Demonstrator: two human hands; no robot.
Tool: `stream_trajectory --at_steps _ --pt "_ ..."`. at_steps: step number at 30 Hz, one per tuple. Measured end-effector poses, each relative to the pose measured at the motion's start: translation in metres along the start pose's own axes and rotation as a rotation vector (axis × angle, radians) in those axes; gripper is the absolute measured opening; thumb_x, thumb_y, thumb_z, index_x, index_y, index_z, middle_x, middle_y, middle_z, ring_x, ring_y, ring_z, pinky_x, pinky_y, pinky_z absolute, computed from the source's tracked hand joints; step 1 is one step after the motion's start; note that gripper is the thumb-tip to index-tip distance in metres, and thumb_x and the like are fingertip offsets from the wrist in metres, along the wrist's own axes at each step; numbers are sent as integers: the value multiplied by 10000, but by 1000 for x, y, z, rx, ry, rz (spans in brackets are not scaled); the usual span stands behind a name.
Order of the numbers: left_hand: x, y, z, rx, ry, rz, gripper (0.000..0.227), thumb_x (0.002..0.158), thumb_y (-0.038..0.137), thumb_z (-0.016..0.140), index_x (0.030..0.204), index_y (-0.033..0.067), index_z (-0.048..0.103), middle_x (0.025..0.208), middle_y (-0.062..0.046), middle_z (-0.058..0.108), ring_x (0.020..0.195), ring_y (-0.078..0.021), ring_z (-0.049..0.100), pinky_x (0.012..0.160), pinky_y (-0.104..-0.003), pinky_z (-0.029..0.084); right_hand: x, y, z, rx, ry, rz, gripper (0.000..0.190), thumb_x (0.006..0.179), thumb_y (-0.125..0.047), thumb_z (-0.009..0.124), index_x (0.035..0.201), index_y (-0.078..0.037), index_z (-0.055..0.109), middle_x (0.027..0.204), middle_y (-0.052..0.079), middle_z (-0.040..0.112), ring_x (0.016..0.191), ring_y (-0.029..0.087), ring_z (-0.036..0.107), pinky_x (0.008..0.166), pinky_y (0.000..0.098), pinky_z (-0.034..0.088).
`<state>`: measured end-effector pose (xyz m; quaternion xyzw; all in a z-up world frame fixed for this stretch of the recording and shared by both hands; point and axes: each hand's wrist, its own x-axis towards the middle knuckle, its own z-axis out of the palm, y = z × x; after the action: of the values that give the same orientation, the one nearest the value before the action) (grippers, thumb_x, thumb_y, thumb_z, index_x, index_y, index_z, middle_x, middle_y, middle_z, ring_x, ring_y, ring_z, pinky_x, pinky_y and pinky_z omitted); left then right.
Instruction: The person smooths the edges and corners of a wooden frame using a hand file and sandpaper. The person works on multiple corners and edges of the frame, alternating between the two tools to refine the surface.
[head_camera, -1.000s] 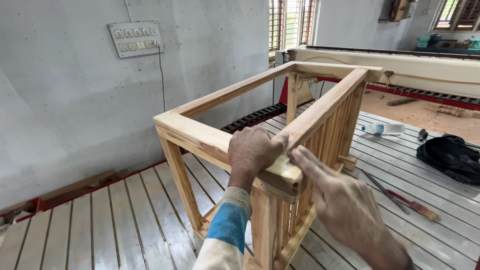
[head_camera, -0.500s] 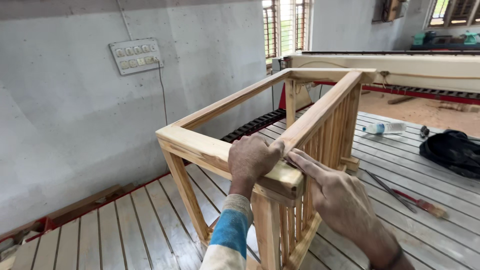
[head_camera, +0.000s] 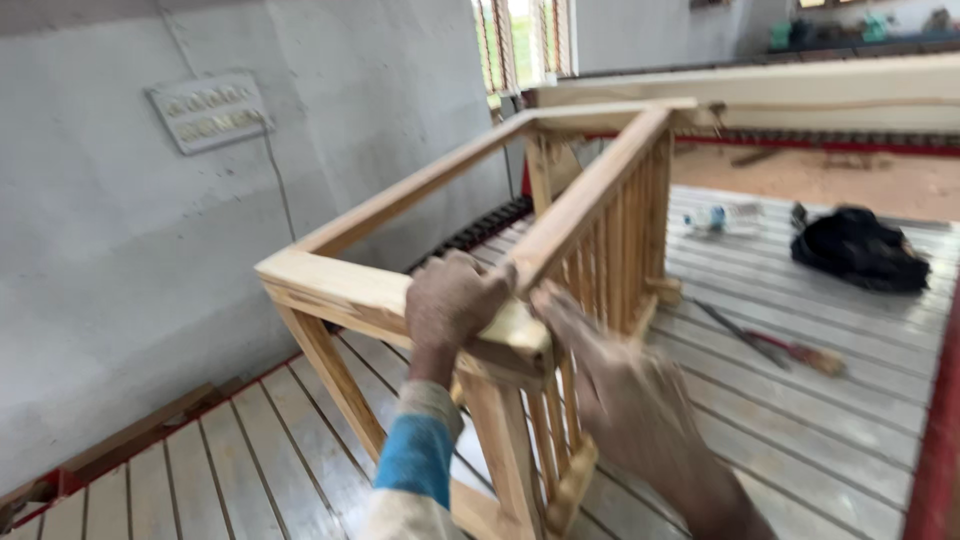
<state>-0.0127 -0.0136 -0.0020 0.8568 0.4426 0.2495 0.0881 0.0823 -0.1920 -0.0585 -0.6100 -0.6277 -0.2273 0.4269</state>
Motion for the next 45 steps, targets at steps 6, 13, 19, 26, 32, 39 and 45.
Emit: stream_trajectory --at_steps 6,13,19,26,32,39,45 --pt "1 1 1 -44 -16 -33 506 823 596 591 875 151 826 875 -152 770 864 -331 759 883 -453 573 -29 -22 10 -79 -158 279 665 927 -36 406 1553 -240 503 1496 52 568 400 117 655 444 259 621" --pt "0 6 -3 -64 -6 -54 475 808 542 605 866 125 824 929 -183 768 935 -362 735 932 -466 544 -25 -27 16 -25 7 239 673 820 -29 451 1478 -165 493 1462 74 578 609 200 744 556 337 618" --pt "-5 7 -7 -36 -23 -75 508 830 552 605 892 100 829 956 -192 770 967 -367 729 966 -465 537 -9 -11 37 99 123 234 605 915 -27 441 1512 -111 483 1486 120 555 891 261 785 789 361 645" --pt "-7 6 -7 -52 -22 -74 496 830 552 603 907 120 834 978 -181 774 983 -361 725 972 -464 533 -34 -18 46 26 53 374 662 896 -55 478 1542 -189 415 1530 46 511 764 280 732 586 372 632" --pt "-5 8 -7 -47 13 -61 481 822 532 620 906 106 826 1002 -198 761 1004 -376 707 970 -474 522 -50 -33 49 3 263 196 713 918 -32 461 1589 -255 369 1492 49 514 689 179 626 560 305 559" --pt "-4 5 -5 -43 25 -42 485 818 528 619 881 98 834 955 -187 760 979 -372 701 968 -481 515 -45 -35 54 16 87 477 624 954 -100 409 1556 -260 371 1519 80 546 304 107 497 269 253 487" --pt "-5 6 -4 -80 -63 -86 499 849 550 577 852 118 826 868 -157 790 916 -331 755 962 -457 540 -29 -29 48 32 37 544 686 930 -88 412 1592 -262 364 1533 38 530 317 150 574 336 281 554"
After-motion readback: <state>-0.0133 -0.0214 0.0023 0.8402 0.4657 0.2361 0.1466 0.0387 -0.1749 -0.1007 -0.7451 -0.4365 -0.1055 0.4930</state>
